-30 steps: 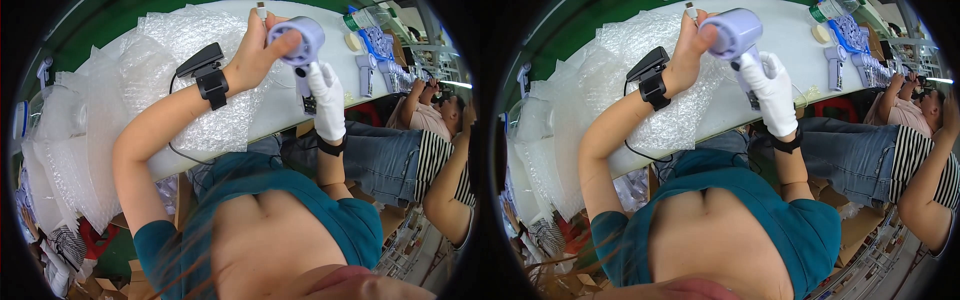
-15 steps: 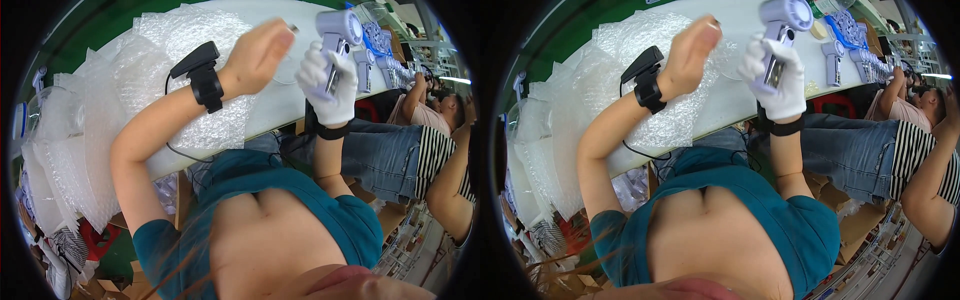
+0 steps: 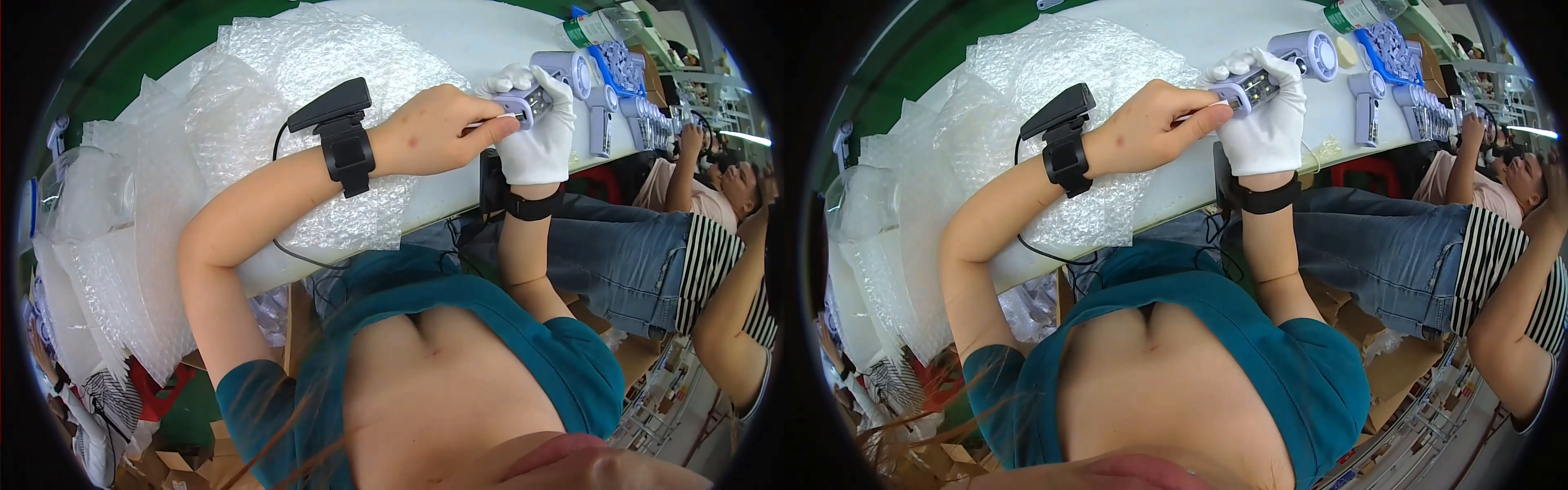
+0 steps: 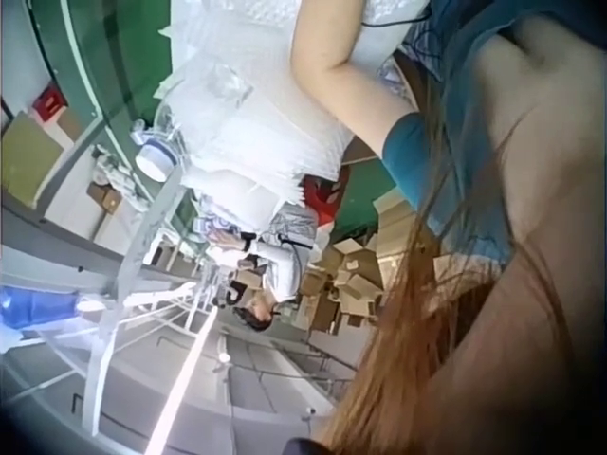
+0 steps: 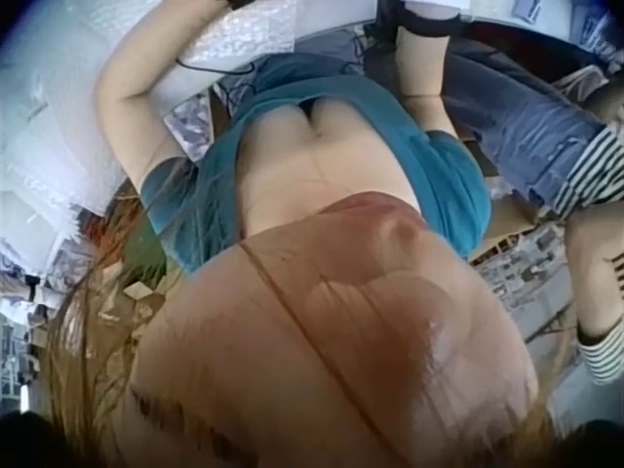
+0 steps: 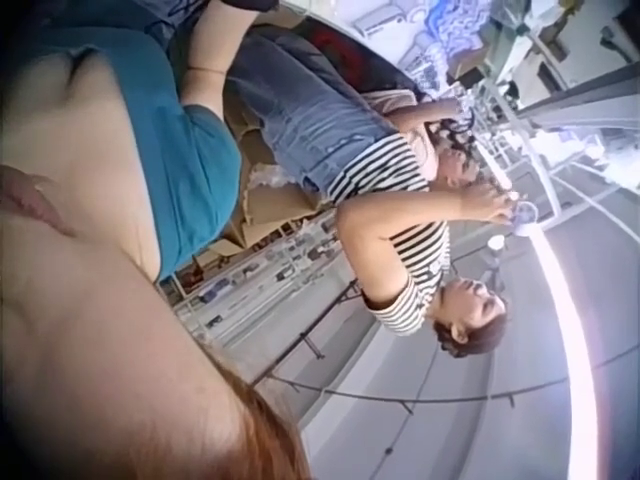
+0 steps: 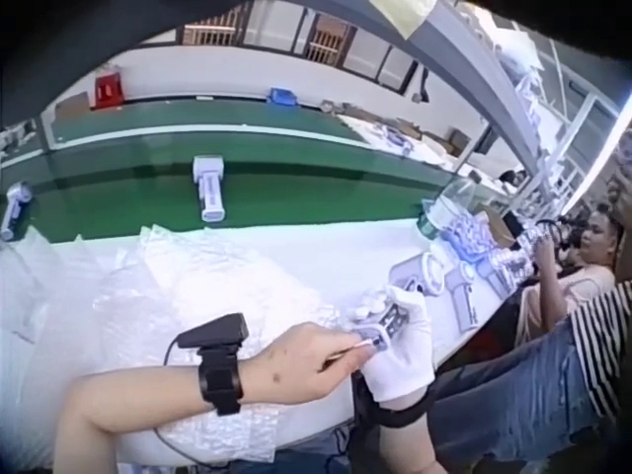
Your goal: The person picks up a handheld fan and inserts a charging cable into its port before setting it aside. They then move some bubble wrap and repeat the process with another handheld fan.
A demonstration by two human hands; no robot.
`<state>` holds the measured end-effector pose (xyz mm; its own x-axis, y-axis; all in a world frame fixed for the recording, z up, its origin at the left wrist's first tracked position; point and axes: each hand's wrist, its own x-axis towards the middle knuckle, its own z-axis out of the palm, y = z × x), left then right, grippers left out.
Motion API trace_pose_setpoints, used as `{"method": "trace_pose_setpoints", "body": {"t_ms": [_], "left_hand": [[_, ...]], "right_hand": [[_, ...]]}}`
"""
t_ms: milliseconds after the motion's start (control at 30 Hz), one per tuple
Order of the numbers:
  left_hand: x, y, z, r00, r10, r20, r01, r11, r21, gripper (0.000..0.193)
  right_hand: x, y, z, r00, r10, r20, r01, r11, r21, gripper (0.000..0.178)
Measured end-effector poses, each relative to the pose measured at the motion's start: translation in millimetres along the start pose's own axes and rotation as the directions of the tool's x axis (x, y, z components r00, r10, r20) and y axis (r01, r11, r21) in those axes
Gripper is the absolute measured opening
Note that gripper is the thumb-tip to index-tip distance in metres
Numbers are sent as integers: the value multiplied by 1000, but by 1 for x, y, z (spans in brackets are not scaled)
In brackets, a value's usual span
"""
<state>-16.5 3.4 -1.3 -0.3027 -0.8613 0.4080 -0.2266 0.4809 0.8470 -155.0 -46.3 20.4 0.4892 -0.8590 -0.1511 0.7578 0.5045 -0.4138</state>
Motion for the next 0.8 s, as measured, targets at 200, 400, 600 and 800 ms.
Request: {"method": "trace_pose_setpoints", "body": {"t_ms": [200,400,600,800], "left_hand": [[0,-3,0,998,-55,28,58,989,-138,34],[-3,-3,1,996,-72,45,75,993,-91,37],[-5,-4,4,995,-95,25,97,991,-90,32],[-5,1,8,985,-170,-7,166,968,-186,31]], "right_hand": [[1,5,-3,981,-190,-45,183,974,-131,5],[-1,21,2,866,-499,34,482,813,-326,19],[-2,29,5,833,-546,89,528,739,-419,22],[11,13,3,940,-329,94,334,826,-454,14]]}}
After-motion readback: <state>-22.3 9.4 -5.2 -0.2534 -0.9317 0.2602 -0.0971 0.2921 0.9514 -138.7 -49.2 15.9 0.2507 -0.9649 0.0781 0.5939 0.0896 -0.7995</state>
